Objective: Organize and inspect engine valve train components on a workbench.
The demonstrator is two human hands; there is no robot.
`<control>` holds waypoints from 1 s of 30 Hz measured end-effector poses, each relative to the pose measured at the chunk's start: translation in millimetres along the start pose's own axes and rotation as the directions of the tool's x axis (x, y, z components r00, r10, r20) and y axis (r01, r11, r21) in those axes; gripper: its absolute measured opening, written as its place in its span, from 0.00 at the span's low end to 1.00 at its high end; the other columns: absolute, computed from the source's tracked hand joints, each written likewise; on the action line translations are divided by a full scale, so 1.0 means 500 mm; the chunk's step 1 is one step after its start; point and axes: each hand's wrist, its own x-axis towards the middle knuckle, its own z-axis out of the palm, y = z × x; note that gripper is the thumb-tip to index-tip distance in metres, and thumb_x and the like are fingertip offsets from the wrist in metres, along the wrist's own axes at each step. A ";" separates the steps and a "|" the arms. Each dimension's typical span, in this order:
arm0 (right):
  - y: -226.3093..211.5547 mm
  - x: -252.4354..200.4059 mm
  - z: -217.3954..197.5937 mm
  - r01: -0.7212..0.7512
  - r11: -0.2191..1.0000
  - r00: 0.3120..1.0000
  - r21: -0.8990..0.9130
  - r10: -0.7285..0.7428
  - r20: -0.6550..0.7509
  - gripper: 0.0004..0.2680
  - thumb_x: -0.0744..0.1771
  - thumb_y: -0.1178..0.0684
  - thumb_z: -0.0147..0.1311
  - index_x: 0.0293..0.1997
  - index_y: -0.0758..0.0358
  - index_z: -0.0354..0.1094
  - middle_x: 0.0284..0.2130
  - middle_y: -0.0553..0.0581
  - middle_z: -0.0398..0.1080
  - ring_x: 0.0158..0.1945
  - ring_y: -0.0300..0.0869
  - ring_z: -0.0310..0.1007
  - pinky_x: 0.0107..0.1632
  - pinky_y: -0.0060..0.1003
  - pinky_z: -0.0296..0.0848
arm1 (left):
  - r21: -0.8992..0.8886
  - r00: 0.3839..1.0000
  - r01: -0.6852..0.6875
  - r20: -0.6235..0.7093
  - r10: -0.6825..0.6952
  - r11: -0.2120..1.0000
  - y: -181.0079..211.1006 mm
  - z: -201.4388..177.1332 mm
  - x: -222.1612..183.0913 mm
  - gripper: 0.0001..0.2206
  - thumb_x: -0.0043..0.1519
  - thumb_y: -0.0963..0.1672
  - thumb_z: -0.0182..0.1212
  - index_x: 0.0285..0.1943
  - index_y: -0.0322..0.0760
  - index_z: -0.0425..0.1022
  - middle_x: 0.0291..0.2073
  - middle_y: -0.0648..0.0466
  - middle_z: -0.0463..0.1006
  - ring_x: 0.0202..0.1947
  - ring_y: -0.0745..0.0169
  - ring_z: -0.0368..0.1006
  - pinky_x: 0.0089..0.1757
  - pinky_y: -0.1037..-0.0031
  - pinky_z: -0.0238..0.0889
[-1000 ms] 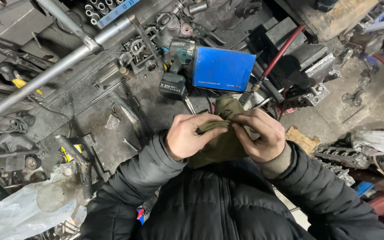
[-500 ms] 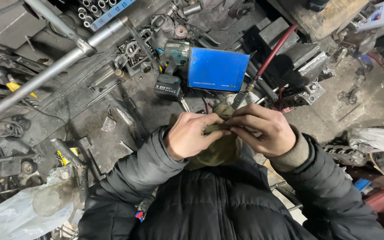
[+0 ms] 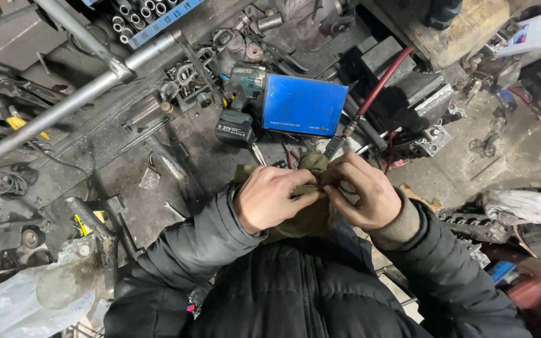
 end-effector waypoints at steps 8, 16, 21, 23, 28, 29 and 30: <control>0.009 -0.014 0.017 -0.075 0.997 0.995 -0.014 0.074 -0.065 0.08 0.64 0.65 0.57 0.45 0.71 0.67 0.38 0.61 0.66 0.38 0.47 0.73 0.40 0.38 0.73 | 0.048 0.998 -0.041 -0.041 0.043 0.998 0.004 -0.002 0.004 0.11 0.60 0.47 0.70 0.44 0.37 0.81 0.32 0.48 0.83 0.31 0.46 0.80 0.33 0.64 0.73; 0.011 -0.016 0.030 -0.075 0.995 0.985 -0.070 0.063 -0.159 0.07 0.64 0.66 0.56 0.44 0.71 0.65 0.39 0.62 0.66 0.37 0.49 0.71 0.39 0.38 0.70 | -0.005 0.999 0.038 -0.034 -0.038 0.999 0.017 -0.017 0.008 0.13 0.61 0.48 0.70 0.48 0.36 0.82 0.30 0.47 0.82 0.31 0.46 0.81 0.34 0.65 0.74; 0.024 -0.038 0.024 -0.218 0.966 0.932 0.139 0.249 -0.265 0.03 0.69 0.65 0.51 0.46 0.70 0.64 0.38 0.58 0.64 0.36 0.42 0.69 0.39 0.34 0.70 | 0.025 0.998 -0.033 -0.046 0.034 0.999 0.020 -0.027 0.002 0.09 0.62 0.46 0.67 0.46 0.38 0.83 0.35 0.48 0.84 0.33 0.47 0.81 0.36 0.65 0.74; 0.019 -0.031 0.020 -0.217 0.958 0.930 0.189 0.262 -0.259 0.03 0.69 0.65 0.51 0.47 0.70 0.65 0.40 0.58 0.65 0.37 0.41 0.70 0.40 0.32 0.71 | 0.020 0.997 -0.039 -0.061 0.041 0.999 0.020 -0.031 0.003 0.09 0.63 0.46 0.66 0.45 0.37 0.83 0.35 0.48 0.84 0.33 0.47 0.81 0.36 0.65 0.74; -0.014 -0.012 0.020 -0.174 0.977 0.961 0.126 0.197 -0.195 0.08 0.67 0.64 0.55 0.51 0.71 0.70 0.44 0.58 0.70 0.40 0.39 0.74 0.41 0.30 0.73 | 0.001 0.994 -0.042 -0.099 0.042 0.999 0.025 -0.033 0.004 0.09 0.63 0.46 0.66 0.44 0.37 0.83 0.35 0.49 0.84 0.33 0.48 0.81 0.35 0.67 0.74; -0.015 -0.011 0.022 -0.164 0.981 0.966 0.104 0.181 -0.183 0.08 0.67 0.63 0.58 0.51 0.69 0.71 0.43 0.58 0.71 0.40 0.39 0.75 0.41 0.30 0.73 | 0.018 0.995 -0.055 -0.087 0.057 0.998 0.025 -0.033 0.004 0.08 0.63 0.46 0.66 0.44 0.37 0.83 0.35 0.49 0.84 0.33 0.48 0.81 0.35 0.67 0.74; -0.015 -0.010 0.023 -0.154 0.985 0.971 0.080 0.166 -0.174 0.09 0.66 0.63 0.60 0.51 0.68 0.72 0.43 0.57 0.73 0.39 0.39 0.76 0.41 0.30 0.74 | 0.034 0.995 -0.072 -0.074 0.074 0.997 0.024 -0.033 0.005 0.08 0.63 0.46 0.66 0.44 0.37 0.83 0.35 0.49 0.84 0.33 0.48 0.81 0.35 0.66 0.73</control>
